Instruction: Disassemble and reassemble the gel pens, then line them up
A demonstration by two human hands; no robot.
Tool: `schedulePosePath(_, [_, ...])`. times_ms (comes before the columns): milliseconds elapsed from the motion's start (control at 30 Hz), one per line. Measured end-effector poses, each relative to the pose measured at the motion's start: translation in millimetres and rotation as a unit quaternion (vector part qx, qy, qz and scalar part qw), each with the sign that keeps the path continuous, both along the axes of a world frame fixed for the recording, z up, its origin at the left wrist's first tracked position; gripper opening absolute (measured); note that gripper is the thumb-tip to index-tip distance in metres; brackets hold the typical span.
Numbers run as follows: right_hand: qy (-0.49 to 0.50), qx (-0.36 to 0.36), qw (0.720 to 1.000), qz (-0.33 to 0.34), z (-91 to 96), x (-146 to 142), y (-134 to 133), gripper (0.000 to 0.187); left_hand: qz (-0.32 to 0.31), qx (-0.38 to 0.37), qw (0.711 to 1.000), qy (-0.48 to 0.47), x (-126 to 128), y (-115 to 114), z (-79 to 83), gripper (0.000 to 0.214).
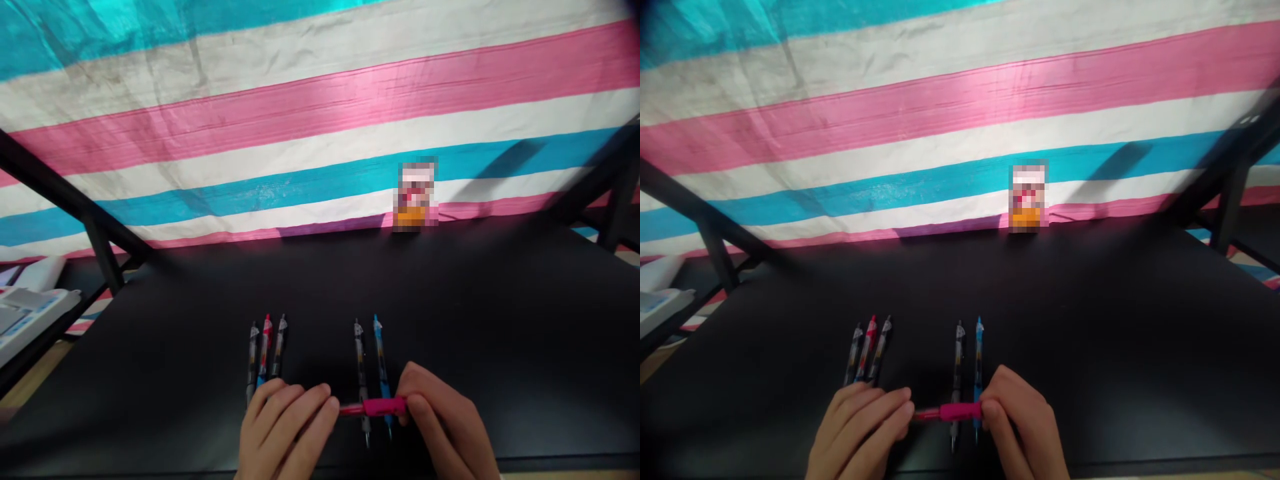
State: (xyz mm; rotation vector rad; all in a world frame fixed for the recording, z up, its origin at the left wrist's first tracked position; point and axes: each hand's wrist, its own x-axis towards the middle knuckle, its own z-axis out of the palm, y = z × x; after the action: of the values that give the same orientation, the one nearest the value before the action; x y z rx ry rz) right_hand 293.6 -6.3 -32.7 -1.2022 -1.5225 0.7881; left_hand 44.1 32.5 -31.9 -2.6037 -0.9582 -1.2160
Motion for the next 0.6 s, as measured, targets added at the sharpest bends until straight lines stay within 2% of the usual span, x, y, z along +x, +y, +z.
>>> schedulePosePath(100, [0.007, 0.015, 1.000, 0.021, -2.4, -2, 3, 0.037, 0.033, 0.010, 0.999, 0.029, 0, -4, 6.3, 0.037])
schedulePosePath(200, [0.003, 0.034, 0.999, 0.029, -8.8, -3, 4, 0.030, 0.020, 0.055, 0.997, 0.058, 2, 2, 13.0, 0.029])
schedulePosePath(267, [-0.003, 0.057, 0.998, 0.023, -12.5, -3, 5, 0.024, 0.010, 0.065, 0.997, 0.033, 6, 9, 16.1, 0.022])
schedulePosePath(333, [-0.015, 0.083, 0.996, 0.009, -14.1, -2, 5, 0.012, -0.007, 0.054, 0.998, 0.007, 10, 14, 17.8, 0.020])
schedulePosePath(433, [-0.041, 0.096, 0.994, 0.010, -11.9, 0, 6, 0.023, -0.028, 0.034, 0.999, 0.000, 11, 16, 17.7, 0.021])
schedulePosePath(500, [-0.046, 0.086, 0.995, 0.022, -8.8, 1, 6, 0.023, -0.010, 0.022, 1.000, 0.009, 4, 11, 14.8, 0.019])
schedulePosePath(600, [-0.028, 0.048, 0.998, 0.013, -4.7, 0, 4, 0.012, 0.043, -0.012, 0.999, 0.002, -12, 0, 5.7, 0.023])
